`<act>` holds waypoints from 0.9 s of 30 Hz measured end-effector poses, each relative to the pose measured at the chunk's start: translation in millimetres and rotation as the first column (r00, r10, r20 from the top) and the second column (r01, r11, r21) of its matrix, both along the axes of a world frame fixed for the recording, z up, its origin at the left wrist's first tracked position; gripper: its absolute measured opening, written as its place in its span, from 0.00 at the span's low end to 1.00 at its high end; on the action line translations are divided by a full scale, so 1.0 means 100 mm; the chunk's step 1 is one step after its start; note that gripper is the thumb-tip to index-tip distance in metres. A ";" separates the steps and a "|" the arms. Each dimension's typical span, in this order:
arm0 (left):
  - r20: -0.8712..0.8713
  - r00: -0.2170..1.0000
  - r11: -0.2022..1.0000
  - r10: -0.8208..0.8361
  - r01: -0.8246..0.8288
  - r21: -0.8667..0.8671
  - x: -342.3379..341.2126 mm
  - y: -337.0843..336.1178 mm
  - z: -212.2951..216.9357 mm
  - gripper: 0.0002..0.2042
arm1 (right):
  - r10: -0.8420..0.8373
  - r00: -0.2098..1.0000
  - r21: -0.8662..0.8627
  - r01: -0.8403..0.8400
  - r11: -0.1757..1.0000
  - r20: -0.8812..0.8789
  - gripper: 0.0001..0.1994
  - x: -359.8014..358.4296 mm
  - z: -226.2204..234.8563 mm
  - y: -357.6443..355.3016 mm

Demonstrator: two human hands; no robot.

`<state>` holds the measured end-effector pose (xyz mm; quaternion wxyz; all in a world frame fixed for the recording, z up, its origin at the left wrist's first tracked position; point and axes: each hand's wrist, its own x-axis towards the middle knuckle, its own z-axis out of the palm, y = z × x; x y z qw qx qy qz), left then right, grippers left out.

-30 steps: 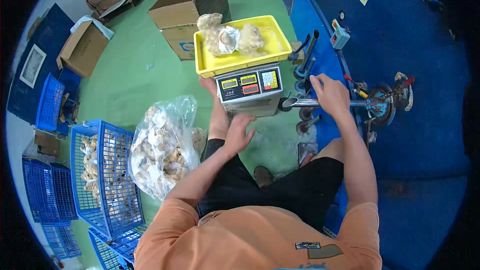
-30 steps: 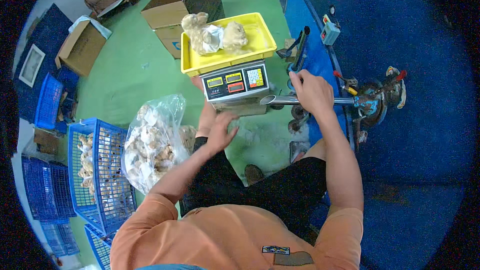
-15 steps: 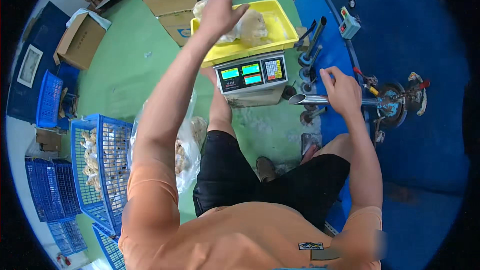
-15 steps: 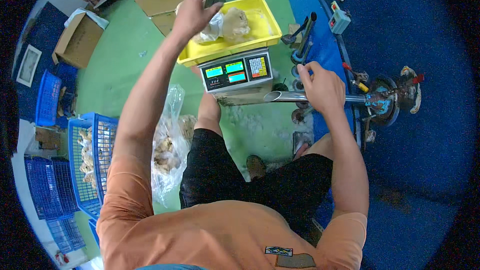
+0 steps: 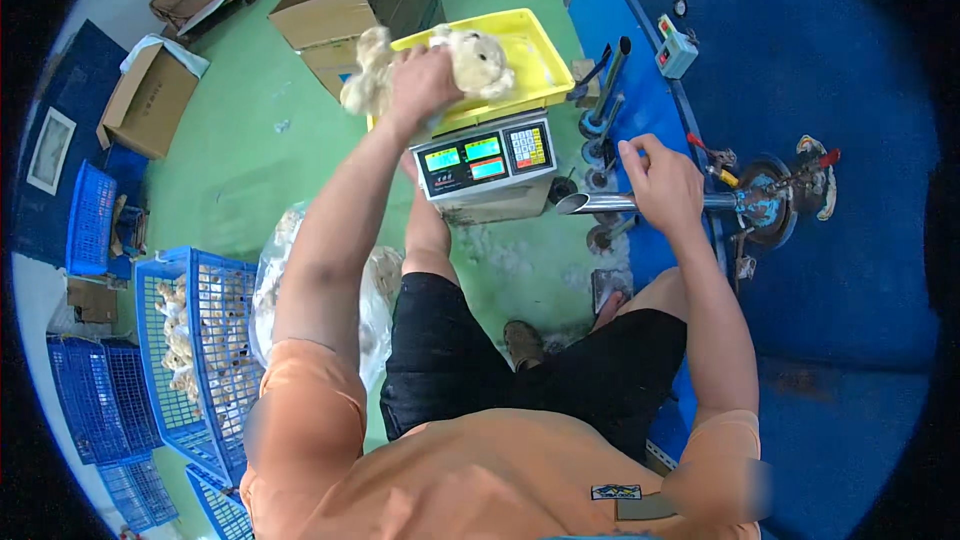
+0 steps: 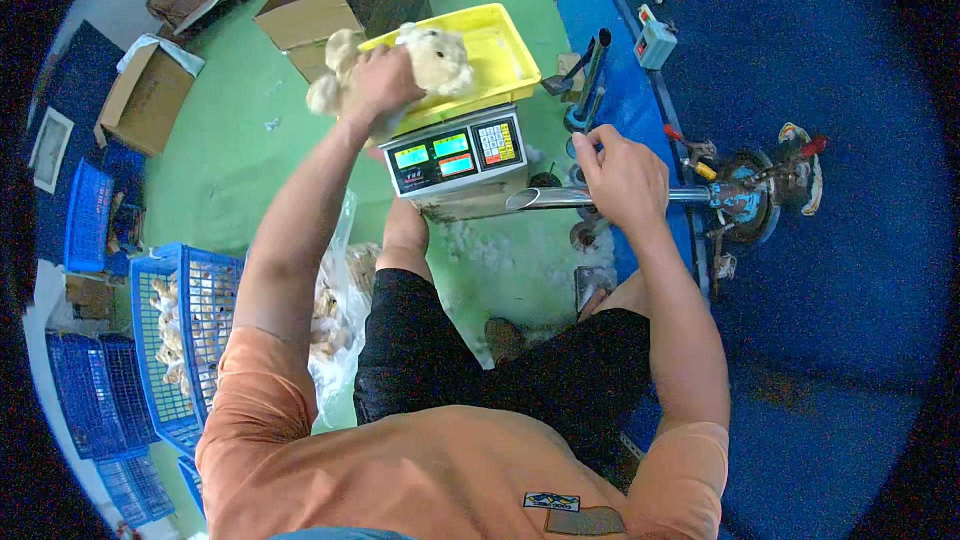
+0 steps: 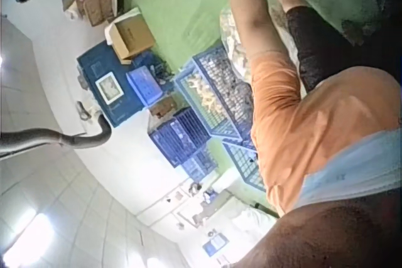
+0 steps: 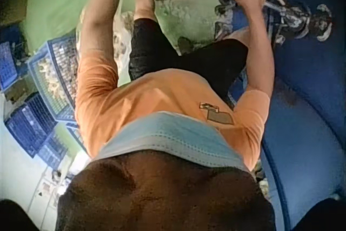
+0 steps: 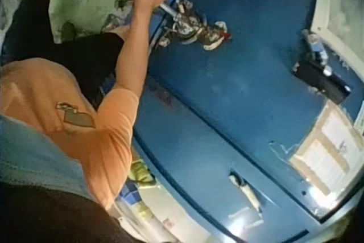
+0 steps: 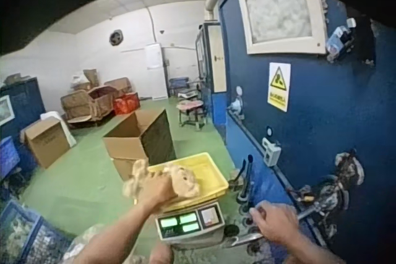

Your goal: Dressing small plush teddy bears and weighing them on a digital scale.

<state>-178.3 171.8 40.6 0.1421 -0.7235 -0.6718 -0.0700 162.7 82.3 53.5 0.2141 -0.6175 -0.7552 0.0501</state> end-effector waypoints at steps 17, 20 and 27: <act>0.978 -0.102 0.956 0.182 0.251 -0.151 1.15 -1.97 -0.63 0.29 | 0.001 0.999 0.006 -0.001 1.000 0.050 0.21 -0.01 -0.12 0.06; 0.988 0.042 0.934 0.150 0.320 -0.156 1.29 -1.85 -0.56 0.28 | 0.017 1.000 -0.005 -0.017 1.000 0.023 0.21 0.01 -0.13 0.08; 0.902 0.374 0.881 -0.216 0.473 0.015 1.54 -1.38 -0.17 0.27 | -0.003 0.997 0.007 0.002 1.000 0.072 0.21 0.01 -0.14 0.08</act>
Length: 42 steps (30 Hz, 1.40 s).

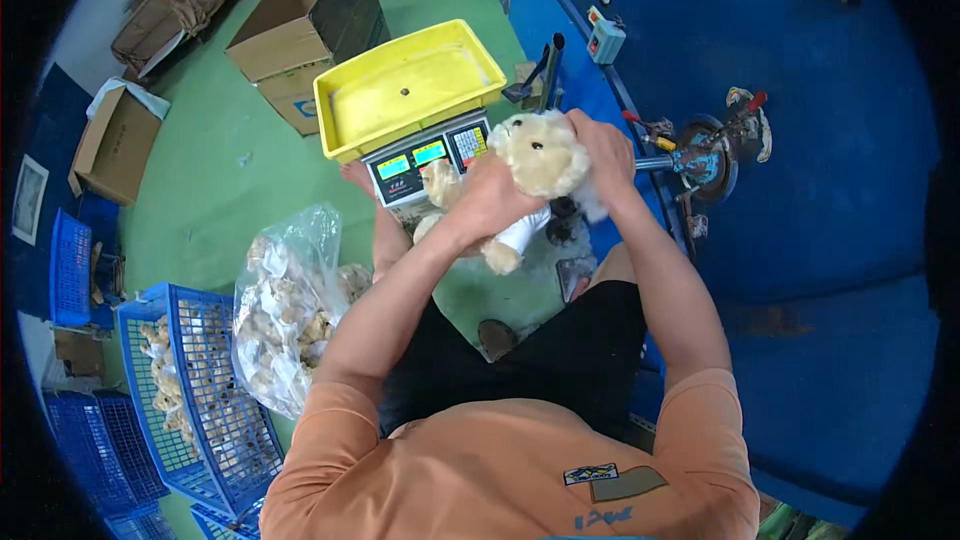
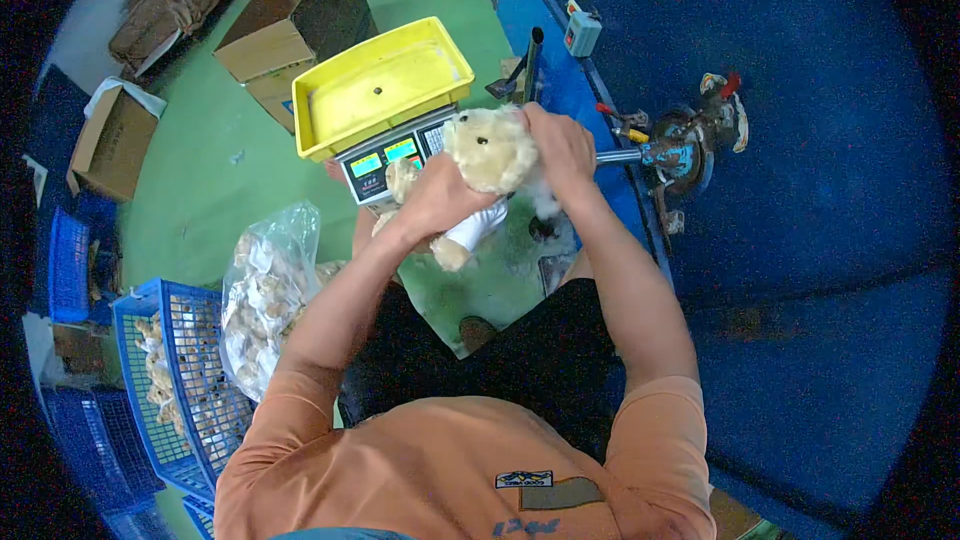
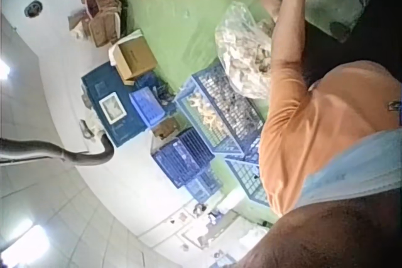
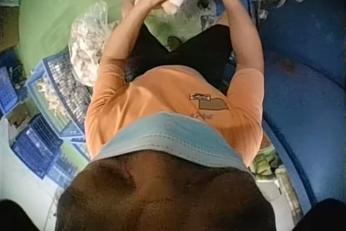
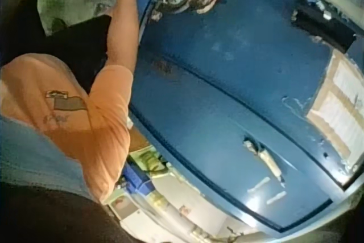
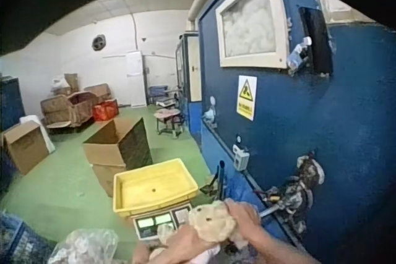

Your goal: Dressing small plush teddy bears and weighing them on a digital scale.

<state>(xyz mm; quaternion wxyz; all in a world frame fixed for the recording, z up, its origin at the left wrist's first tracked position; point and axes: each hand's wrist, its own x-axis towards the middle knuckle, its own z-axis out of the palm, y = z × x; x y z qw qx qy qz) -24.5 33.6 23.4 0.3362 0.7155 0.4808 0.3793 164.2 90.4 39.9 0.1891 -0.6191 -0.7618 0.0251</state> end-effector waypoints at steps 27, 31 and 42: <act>-0.188 0.943 0.882 0.275 -0.169 0.440 -0.90 -1.20 -0.34 0.31 | -0.202 0.380 -0.429 -0.838 0.337 -0.903 0.19 -0.62 -0.11 -1.39; 0.126 0.967 0.930 0.220 -0.247 0.273 -0.85 -1.31 -0.70 0.33 | -0.498 0.131 -0.235 -0.960 0.151 -0.857 0.18 -0.83 -0.28 -1.70; 0.261 0.816 0.852 0.516 -0.459 -0.251 -1.14 -1.63 -0.40 0.37 | 0.533 0.484 0.202 -0.580 0.789 -0.694 0.15 -1.19 0.09 -1.52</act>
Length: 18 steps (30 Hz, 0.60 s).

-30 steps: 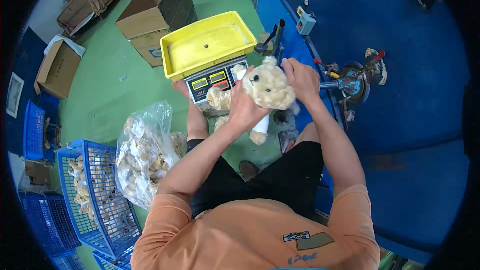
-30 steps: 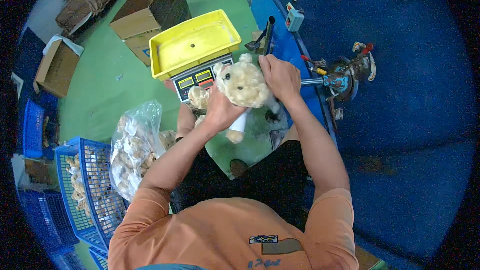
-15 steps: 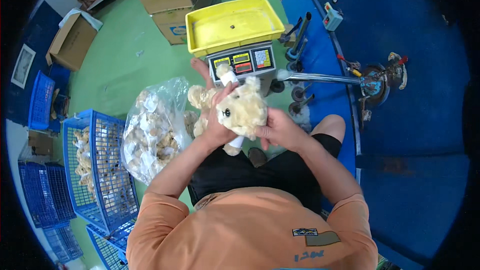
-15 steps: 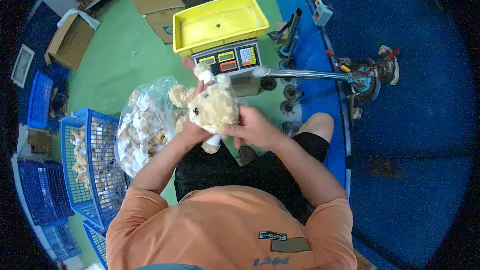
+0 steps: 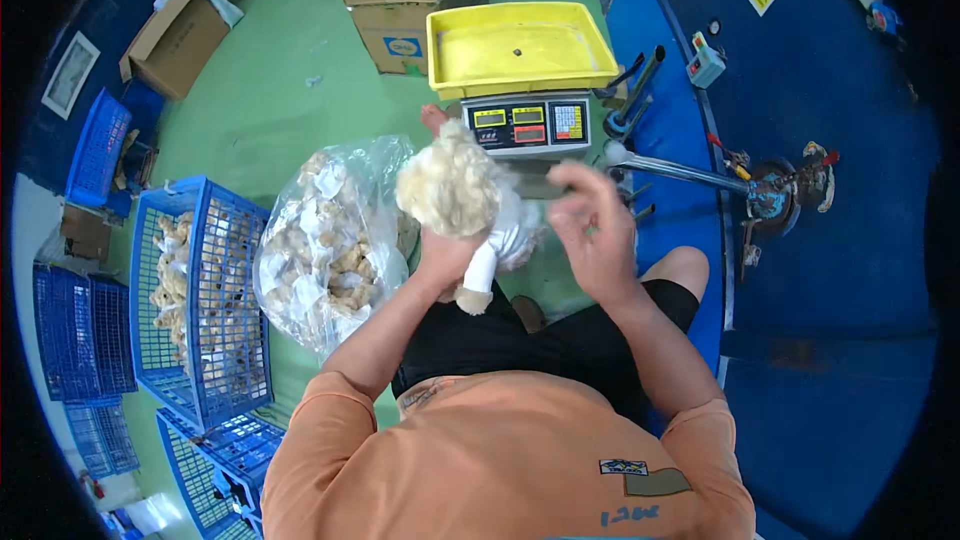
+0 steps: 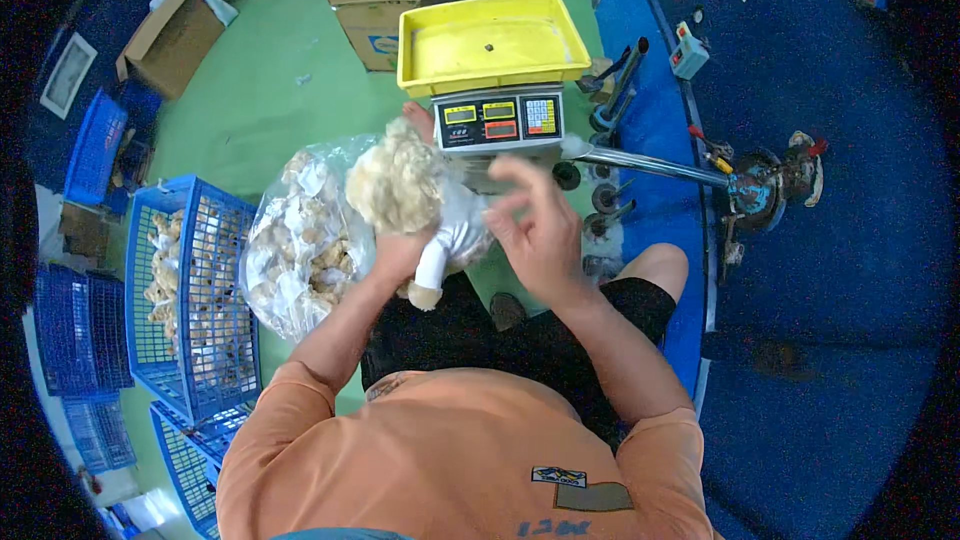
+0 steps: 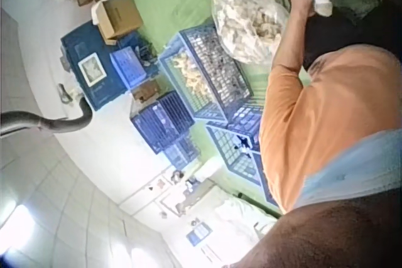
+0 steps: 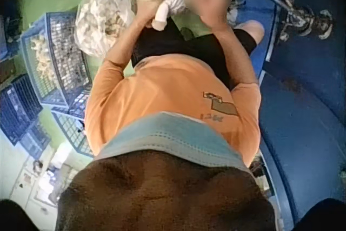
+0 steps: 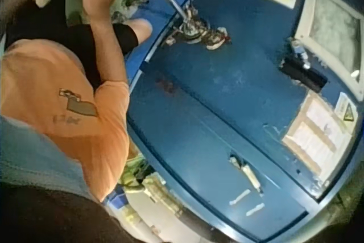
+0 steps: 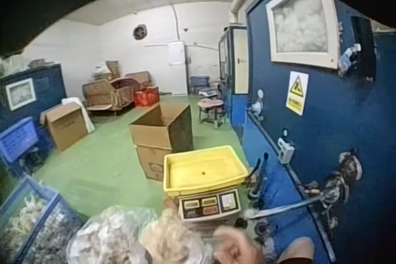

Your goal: Dressing small plush teddy bears and weighing them on a digital scale.

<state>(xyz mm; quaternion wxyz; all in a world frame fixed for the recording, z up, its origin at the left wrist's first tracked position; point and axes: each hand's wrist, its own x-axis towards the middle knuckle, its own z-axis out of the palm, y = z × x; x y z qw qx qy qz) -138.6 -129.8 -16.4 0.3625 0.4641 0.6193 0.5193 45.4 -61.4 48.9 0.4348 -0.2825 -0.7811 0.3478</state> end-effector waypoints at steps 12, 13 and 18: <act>-0.126 0.875 0.884 0.467 -0.459 0.089 -1.45 -0.81 -0.02 0.23 | -0.107 0.544 0.154 -0.041 0.987 0.832 0.09 0.11 -1.32 0.37; -0.137 0.850 0.861 0.508 -0.501 0.081 -1.83 -0.92 0.00 0.23 | -0.049 0.449 0.090 -0.070 0.993 0.892 0.11 0.30 -1.58 0.45; 0.808 0.240 -0.160 0.538 -0.912 0.378 -3.45 -1.65 0.27 0.13 | -0.014 0.599 0.052 -0.045 0.998 0.800 0.24 0.90 -2.21 0.27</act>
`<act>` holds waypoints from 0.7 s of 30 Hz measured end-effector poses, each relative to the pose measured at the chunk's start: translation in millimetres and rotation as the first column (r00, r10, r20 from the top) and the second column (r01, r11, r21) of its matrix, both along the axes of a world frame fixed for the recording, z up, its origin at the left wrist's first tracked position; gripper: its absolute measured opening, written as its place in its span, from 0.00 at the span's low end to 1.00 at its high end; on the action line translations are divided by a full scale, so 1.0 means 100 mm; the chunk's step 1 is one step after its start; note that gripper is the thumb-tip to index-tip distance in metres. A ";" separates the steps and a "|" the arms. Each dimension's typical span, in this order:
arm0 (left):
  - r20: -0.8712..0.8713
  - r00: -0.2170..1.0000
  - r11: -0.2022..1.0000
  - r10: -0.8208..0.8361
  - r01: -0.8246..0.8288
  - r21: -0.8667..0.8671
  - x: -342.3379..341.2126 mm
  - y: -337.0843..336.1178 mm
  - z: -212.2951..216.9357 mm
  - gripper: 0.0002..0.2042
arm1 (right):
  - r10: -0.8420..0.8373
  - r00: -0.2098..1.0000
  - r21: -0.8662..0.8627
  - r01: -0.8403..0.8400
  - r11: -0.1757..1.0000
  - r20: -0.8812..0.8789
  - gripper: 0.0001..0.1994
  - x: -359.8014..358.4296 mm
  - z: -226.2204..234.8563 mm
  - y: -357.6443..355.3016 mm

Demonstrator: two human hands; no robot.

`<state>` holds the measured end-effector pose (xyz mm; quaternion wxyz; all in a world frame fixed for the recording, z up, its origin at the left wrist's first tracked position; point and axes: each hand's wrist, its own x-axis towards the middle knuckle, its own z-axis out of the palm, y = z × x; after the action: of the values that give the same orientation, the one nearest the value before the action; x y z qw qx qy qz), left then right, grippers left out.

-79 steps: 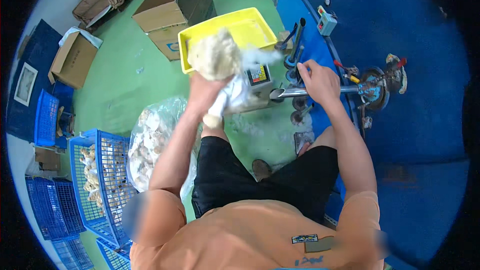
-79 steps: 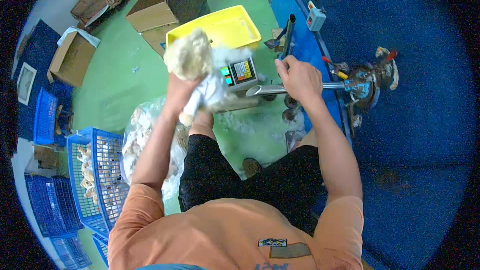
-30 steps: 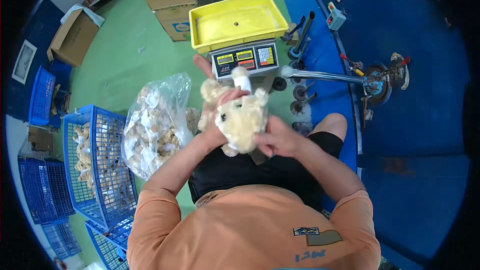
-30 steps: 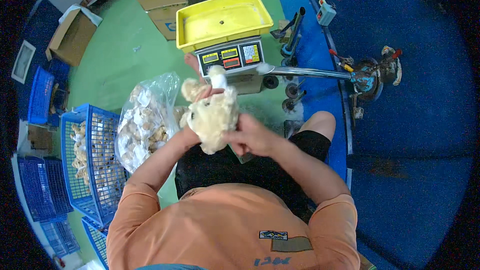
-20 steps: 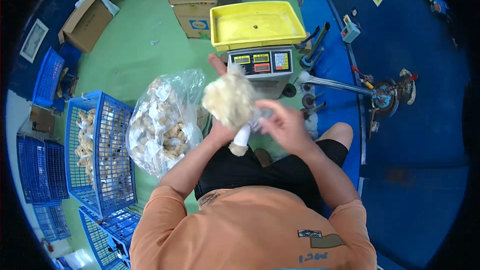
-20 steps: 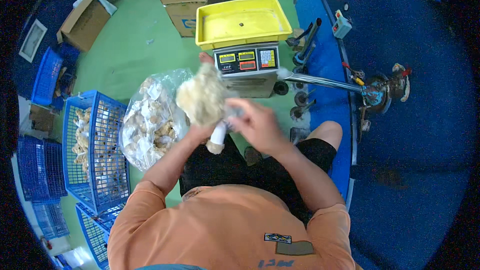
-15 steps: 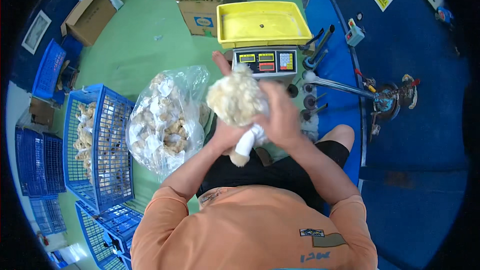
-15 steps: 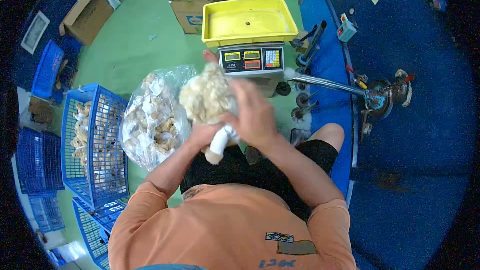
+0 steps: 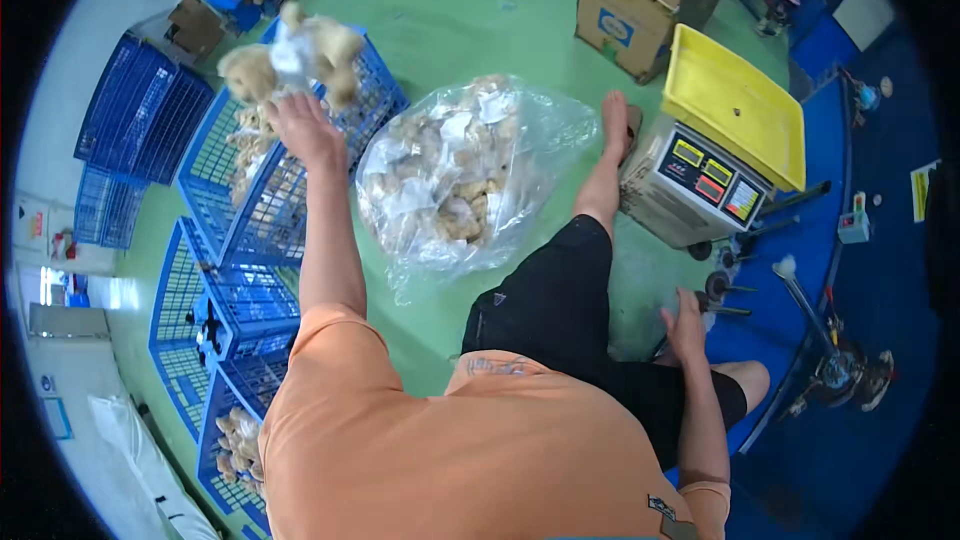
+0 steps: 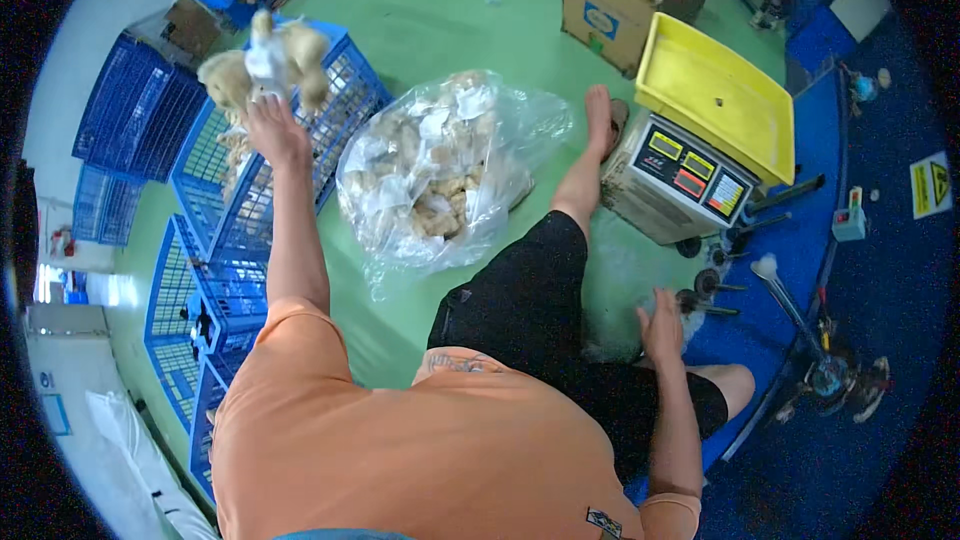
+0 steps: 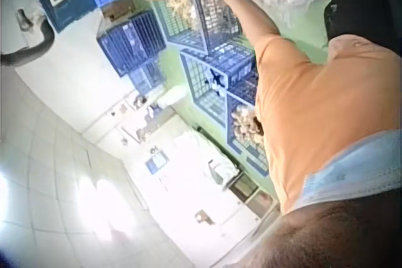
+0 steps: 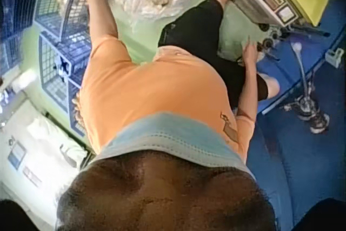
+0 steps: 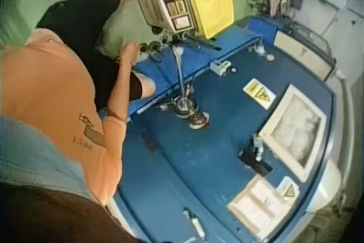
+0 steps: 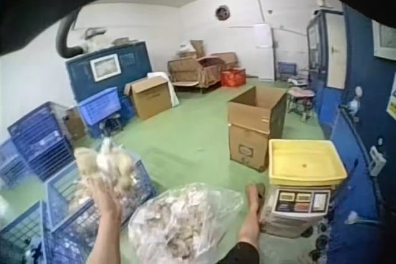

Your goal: Dressing small plush teddy bears and weighing them on a digital scale.

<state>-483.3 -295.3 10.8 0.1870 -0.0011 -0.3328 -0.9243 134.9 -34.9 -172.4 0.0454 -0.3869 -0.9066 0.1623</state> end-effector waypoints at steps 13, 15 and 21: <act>0.367 0.911 -0.804 -0.189 0.071 -0.591 1.47 0.19 -3.57 0.12 | 0.043 0.967 -0.653 0.137 0.745 0.251 0.13 -0.03 0.09 -0.34; 0.348 0.929 -0.756 -0.123 0.139 -0.639 1.49 -0.03 -3.91 0.12 | 0.078 0.965 -0.652 0.108 0.750 0.250 0.13 0.01 0.04 -0.35; 0.476 0.877 -0.643 -0.068 0.326 -0.693 1.58 0.04 -3.48 0.14 | 0.096 0.960 -0.667 0.109 0.737 0.264 0.14 -0.01 0.01 -0.37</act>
<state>-325.2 -291.1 -337.4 -0.1666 -0.1746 -0.9607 -0.1374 133.8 -71.7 -171.5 -0.2267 -0.3990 -0.7812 0.4232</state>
